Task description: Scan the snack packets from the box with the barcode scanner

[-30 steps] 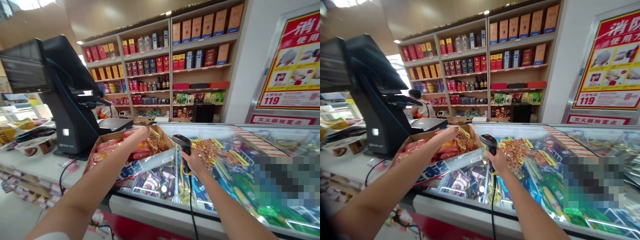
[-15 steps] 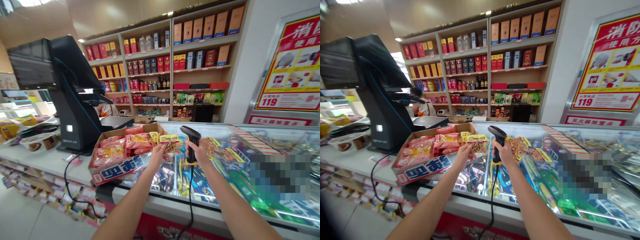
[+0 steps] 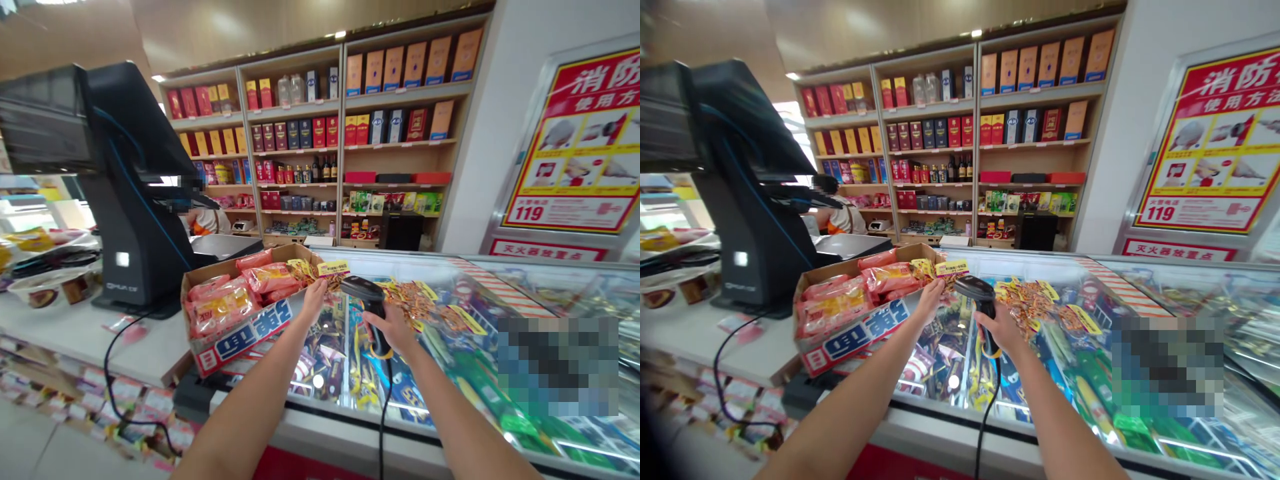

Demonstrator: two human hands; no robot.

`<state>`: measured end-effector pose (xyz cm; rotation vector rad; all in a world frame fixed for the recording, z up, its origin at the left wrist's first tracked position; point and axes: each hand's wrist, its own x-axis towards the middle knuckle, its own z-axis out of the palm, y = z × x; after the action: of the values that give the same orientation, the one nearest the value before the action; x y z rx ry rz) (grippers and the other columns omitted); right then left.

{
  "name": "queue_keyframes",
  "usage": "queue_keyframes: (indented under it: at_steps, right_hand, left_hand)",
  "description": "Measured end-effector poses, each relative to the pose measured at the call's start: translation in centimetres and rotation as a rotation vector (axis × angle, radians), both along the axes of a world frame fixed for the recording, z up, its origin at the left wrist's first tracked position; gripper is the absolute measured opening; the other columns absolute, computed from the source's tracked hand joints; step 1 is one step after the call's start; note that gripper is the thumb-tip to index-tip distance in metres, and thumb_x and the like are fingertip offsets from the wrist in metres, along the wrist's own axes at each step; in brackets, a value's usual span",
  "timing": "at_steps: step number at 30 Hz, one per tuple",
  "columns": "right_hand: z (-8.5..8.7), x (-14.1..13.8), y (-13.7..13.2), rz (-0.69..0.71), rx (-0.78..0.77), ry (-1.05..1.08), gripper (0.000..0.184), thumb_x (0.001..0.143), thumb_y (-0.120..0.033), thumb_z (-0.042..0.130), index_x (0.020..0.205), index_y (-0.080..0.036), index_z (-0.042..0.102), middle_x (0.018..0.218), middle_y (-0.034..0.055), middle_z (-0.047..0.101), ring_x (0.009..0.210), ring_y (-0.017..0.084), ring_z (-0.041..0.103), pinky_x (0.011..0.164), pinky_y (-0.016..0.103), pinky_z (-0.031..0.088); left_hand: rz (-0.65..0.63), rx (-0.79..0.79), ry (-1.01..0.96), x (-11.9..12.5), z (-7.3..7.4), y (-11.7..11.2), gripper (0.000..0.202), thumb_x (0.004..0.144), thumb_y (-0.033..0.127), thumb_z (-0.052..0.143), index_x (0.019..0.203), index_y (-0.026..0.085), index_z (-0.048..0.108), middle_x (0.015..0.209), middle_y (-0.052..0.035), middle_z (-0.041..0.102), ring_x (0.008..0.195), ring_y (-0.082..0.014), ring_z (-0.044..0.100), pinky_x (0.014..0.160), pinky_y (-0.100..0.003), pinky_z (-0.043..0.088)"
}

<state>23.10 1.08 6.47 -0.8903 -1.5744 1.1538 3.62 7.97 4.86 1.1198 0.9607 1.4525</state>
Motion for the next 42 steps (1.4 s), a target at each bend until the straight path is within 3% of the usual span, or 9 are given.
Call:
queue_keyframes:
  at_steps: [4,7,10,13,16,21,26,35,42]
  right_hand:
    - [0.1,0.0,-0.1,0.019,0.003,0.029,0.026,0.068,-0.041,0.068,0.071,-0.019,0.054,0.048,-0.0039,0.054,0.037,0.012,0.050,0.040,0.026,0.044]
    - [0.0,0.3,-0.2,0.040,0.010,0.067,0.026,0.072,-0.040,0.068,0.069,-0.018,0.054,0.051,-0.0023,0.056,0.039,0.012,0.051,0.042,0.026,0.045]
    - [0.0,0.7,-0.2,0.089,-0.003,0.115,0.027,0.073,-0.042,0.069,0.074,-0.018,0.055,0.054,-0.0019,0.057,0.040,0.012,0.051,0.042,0.026,0.046]
    - [0.1,0.9,-0.3,0.154,-0.038,0.112,0.032,0.073,-0.045,0.068,0.083,-0.017,0.057,0.055,-0.0021,0.057,0.039,0.012,0.051,0.041,0.026,0.045]
    - [0.1,0.7,-0.4,0.225,-0.058,0.042,0.033,0.073,-0.047,0.068,0.081,-0.017,0.056,0.055,-0.0014,0.057,0.039,0.012,0.052,0.040,0.025,0.044]
    - [-0.1,-0.2,-0.8,0.275,-0.073,-0.058,0.033,0.071,-0.047,0.069,0.075,-0.018,0.054,0.051,-0.0021,0.056,0.038,0.012,0.051,0.040,0.024,0.041]
    - [-0.3,-1.0,-1.2,0.283,-0.112,-0.054,0.027,0.075,-0.043,0.065,0.073,-0.017,0.056,0.051,-0.0013,0.057,0.039,0.012,0.051,0.042,0.024,0.043]
    - [-0.4,-1.3,-1.4,0.285,-0.178,-0.014,0.027,0.074,-0.042,0.064,0.065,-0.017,0.056,0.049,-0.0018,0.055,0.038,0.011,0.050,0.040,0.024,0.044]
    - [-0.6,-1.4,-1.3,0.284,-0.189,0.016,0.027,0.073,-0.042,0.065,0.066,-0.017,0.056,0.050,-0.0026,0.055,0.037,0.011,0.050,0.039,0.023,0.043]
  left_hand:
    - [-0.151,-0.154,-0.115,0.3,-2.1,-0.2,0.023,0.082,0.033,0.066,0.091,0.016,0.053,0.071,-0.0003,0.063,0.050,-0.0128,0.063,0.043,-0.019,0.039]
    - [-0.223,-0.288,-0.269,0.1,-2.6,-0.3,0.016,0.088,0.032,0.058,0.089,0.018,0.052,0.069,-0.0003,0.060,0.047,-0.0117,0.058,0.041,-0.019,0.039]
    - [-0.391,-0.350,-0.480,-0.2,-2.6,-0.5,0.028,0.093,0.034,0.047,0.070,0.018,0.043,0.051,0.0044,0.040,0.036,-0.0079,0.039,0.035,-0.017,0.026]
    - [-0.525,-0.303,-0.668,-0.2,-2.4,-1.1,0.034,0.092,0.023,0.048,0.062,0.019,0.033,0.049,0.0061,0.025,0.036,-0.0065,0.026,0.036,-0.016,0.021]
    - [-0.514,-0.253,-0.737,-0.2,-1.7,-2.0,0.032,0.090,0.018,0.050,0.061,0.018,0.035,0.051,0.0043,0.029,0.042,-0.0080,0.032,0.042,-0.019,0.029]
    - [-0.414,-0.159,-0.753,-0.6,-0.3,-2.2,0.027,0.090,0.028,0.050,0.066,0.018,0.045,0.063,-0.0007,0.047,0.060,-0.0143,0.052,0.063,-0.030,0.046]
    - [-0.315,-0.100,-0.680,-1.1,-0.6,-1.2,0.020,0.089,0.033,0.052,0.077,0.019,0.056,0.072,-0.0038,0.057,0.073,-0.0180,0.060,0.071,-0.033,0.050]
    - [-0.244,-0.144,-0.609,-1.1,-1.1,-0.8,0.023,0.090,0.037,0.051,0.081,0.018,0.060,0.077,-0.0072,0.062,0.074,-0.0211,0.063,0.067,-0.036,0.052]
    - [-0.256,-0.132,-0.616,-1.0,-0.8,-0.8,0.022,0.091,0.036,0.051,0.079,0.018,0.058,0.069,-0.0043,0.059,0.063,-0.0160,0.059,0.056,-0.028,0.049]
